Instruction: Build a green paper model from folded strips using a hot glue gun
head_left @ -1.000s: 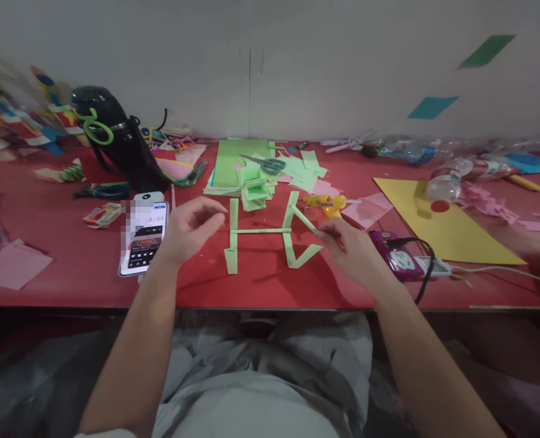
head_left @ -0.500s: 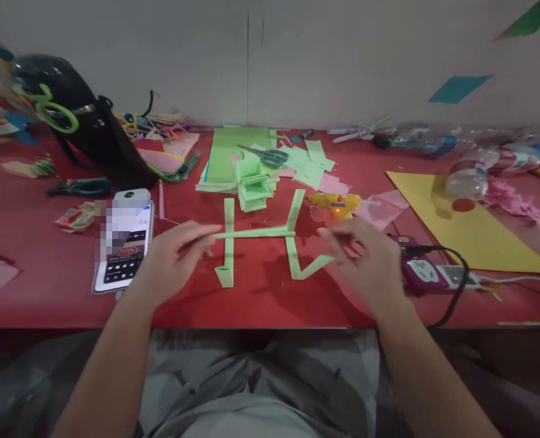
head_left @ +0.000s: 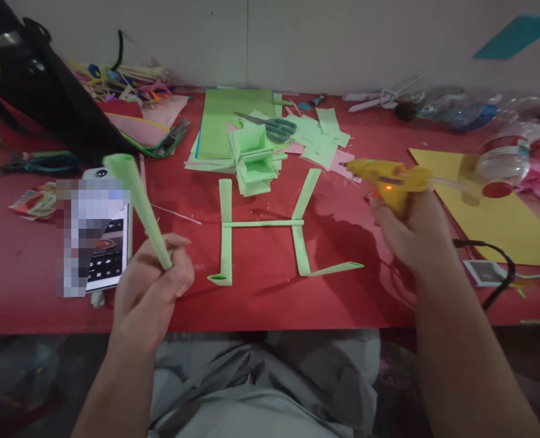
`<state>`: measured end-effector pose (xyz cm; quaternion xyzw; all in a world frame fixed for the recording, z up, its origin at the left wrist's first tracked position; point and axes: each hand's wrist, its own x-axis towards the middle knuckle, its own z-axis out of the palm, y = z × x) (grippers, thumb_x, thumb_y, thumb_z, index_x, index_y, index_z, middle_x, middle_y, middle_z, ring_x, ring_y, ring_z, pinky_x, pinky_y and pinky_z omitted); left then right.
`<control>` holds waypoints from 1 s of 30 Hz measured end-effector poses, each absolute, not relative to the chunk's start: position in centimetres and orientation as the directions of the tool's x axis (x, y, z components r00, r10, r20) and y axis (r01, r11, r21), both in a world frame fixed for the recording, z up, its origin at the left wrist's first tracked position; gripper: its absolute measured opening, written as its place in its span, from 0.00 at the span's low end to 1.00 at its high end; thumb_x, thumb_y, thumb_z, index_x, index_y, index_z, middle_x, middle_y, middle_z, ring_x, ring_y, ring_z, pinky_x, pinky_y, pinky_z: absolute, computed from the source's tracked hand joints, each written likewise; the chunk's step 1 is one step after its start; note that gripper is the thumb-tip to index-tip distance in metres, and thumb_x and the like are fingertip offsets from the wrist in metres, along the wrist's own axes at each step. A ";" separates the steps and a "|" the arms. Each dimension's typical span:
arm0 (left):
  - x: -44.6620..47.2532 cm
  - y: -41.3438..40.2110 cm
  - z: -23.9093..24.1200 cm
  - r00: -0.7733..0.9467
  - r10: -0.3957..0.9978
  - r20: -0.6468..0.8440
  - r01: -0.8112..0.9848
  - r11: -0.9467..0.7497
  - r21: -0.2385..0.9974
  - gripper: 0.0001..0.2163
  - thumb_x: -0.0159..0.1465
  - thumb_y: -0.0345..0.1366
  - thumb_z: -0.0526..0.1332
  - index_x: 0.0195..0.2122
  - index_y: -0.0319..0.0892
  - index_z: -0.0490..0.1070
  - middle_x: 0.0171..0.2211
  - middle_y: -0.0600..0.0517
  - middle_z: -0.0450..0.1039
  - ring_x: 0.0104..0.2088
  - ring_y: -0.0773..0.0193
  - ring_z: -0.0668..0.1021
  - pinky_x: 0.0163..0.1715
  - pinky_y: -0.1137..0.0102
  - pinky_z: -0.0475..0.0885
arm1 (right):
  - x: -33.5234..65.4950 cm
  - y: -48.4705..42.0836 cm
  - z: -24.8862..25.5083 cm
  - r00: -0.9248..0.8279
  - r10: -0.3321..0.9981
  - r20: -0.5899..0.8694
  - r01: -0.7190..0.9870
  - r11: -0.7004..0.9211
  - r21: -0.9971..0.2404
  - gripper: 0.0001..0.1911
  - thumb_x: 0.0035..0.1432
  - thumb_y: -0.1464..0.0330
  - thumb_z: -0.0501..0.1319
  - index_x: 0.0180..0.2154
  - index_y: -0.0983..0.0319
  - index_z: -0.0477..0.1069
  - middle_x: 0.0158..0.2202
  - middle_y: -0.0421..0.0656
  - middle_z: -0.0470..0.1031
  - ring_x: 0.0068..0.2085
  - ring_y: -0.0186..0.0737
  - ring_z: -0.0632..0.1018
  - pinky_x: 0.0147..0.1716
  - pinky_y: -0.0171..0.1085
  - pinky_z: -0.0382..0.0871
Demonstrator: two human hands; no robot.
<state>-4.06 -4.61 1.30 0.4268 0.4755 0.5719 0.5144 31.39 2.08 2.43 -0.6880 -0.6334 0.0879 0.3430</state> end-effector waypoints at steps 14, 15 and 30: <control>-4.4 -6.3 0.8 -0.013 0.996 0.089 0.337 -0.080 0.938 0.04 0.51 0.37 0.73 0.29 0.53 0.83 0.15 0.56 0.63 0.16 0.70 0.60 0.12 0.74 0.54 | 23.8 2.3 3.6 -0.396 0.917 -0.044 0.737 0.288 -0.611 0.12 0.51 0.59 0.66 0.26 0.61 0.71 0.18 0.35 0.64 0.19 0.30 0.63 0.18 0.34 0.54; -4.6 -6.2 0.7 0.027 0.993 0.117 0.344 -0.119 0.932 0.04 0.52 0.36 0.73 0.29 0.53 0.83 0.15 0.56 0.65 0.16 0.70 0.60 0.12 0.74 0.54 | 23.3 2.4 3.5 -0.436 0.899 -0.041 0.734 0.329 -0.594 0.11 0.51 0.61 0.66 0.26 0.60 0.70 0.17 0.34 0.64 0.19 0.29 0.62 0.18 0.33 0.53; -5.0 -6.4 0.0 0.173 0.978 0.117 0.148 -0.143 0.979 0.08 0.55 0.31 0.71 0.33 0.53 0.84 0.15 0.57 0.62 0.16 0.72 0.60 0.16 0.72 0.51 | 20.8 1.8 3.4 -0.570 0.817 -0.080 0.739 0.468 -0.485 0.05 0.50 0.67 0.62 0.29 0.60 0.66 0.23 0.38 0.70 0.21 0.32 0.64 0.23 0.35 0.50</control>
